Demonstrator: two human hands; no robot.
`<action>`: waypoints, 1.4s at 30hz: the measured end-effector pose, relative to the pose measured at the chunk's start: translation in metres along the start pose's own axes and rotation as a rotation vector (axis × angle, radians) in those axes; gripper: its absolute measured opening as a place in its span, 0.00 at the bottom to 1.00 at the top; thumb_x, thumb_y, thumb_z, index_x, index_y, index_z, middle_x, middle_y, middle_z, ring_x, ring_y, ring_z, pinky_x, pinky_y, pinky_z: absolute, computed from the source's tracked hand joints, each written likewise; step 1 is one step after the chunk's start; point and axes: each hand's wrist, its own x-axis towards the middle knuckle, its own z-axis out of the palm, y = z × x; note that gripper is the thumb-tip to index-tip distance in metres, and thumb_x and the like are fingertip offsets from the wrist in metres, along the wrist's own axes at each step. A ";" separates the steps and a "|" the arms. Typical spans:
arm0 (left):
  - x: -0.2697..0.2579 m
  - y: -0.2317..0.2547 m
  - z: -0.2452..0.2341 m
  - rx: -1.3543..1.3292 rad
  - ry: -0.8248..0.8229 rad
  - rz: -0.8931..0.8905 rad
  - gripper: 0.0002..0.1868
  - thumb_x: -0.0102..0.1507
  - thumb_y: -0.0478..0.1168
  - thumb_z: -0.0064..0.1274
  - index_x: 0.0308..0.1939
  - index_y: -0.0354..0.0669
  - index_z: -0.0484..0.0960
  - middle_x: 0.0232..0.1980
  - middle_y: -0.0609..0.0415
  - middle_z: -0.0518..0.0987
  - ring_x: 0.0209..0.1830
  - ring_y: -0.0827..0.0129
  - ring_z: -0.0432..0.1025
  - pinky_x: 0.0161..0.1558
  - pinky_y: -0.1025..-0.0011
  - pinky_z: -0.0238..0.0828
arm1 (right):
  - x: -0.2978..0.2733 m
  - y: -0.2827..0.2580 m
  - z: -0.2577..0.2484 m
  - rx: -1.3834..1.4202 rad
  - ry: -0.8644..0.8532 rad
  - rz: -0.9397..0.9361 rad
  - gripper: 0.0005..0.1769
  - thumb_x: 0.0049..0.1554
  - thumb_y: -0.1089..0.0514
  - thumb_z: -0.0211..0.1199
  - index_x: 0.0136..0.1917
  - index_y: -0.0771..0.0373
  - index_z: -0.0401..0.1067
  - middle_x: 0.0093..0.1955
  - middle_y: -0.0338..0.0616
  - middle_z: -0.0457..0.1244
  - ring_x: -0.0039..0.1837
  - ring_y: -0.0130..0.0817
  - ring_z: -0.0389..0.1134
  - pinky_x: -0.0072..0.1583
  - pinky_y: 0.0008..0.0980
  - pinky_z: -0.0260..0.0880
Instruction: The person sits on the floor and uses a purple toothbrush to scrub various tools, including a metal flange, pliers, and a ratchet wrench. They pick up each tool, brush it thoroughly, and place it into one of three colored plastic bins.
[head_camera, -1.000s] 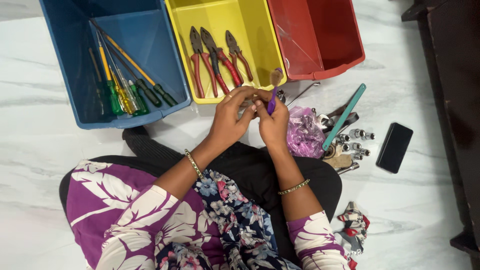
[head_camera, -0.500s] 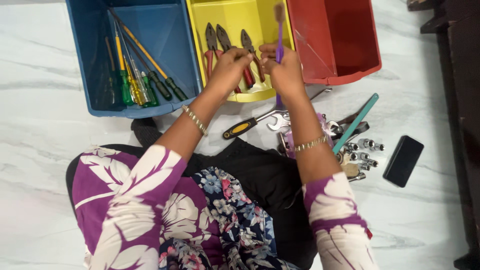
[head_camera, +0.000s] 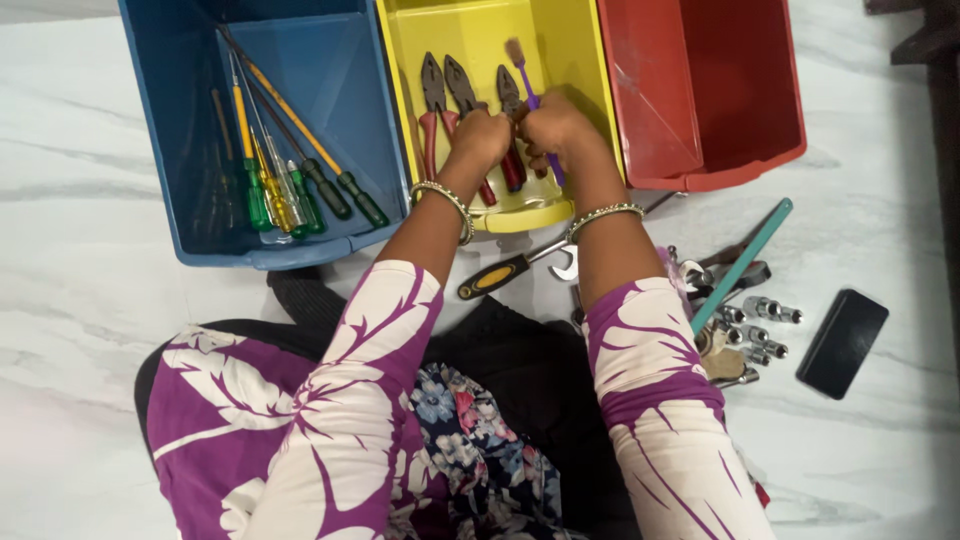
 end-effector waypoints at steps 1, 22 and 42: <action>0.000 0.000 0.002 0.006 0.010 0.000 0.30 0.68 0.54 0.43 0.58 0.29 0.79 0.62 0.31 0.76 0.64 0.44 0.71 0.66 0.58 0.66 | 0.005 0.001 0.004 -0.091 0.042 0.020 0.12 0.59 0.67 0.51 0.52 0.71 0.74 0.35 0.49 0.63 0.32 0.37 0.61 0.34 0.42 0.61; -0.032 0.033 -0.012 -0.404 -0.078 -0.228 0.44 0.69 0.57 0.42 0.77 0.30 0.46 0.72 0.32 0.67 0.70 0.49 0.68 0.69 0.62 0.62 | -0.003 -0.002 0.018 -0.066 -0.069 0.007 0.17 0.64 0.59 0.50 0.61 0.69 0.70 0.44 0.49 0.69 0.38 0.32 0.68 0.40 0.37 0.70; -0.024 0.050 -0.027 -0.013 0.050 0.150 0.41 0.68 0.65 0.36 0.48 0.25 0.83 0.52 0.26 0.79 0.58 0.39 0.74 0.63 0.55 0.66 | 0.011 0.003 0.012 -0.201 0.364 -0.477 0.11 0.59 0.54 0.61 0.51 0.62 0.75 0.45 0.55 0.71 0.49 0.44 0.74 0.54 0.40 0.71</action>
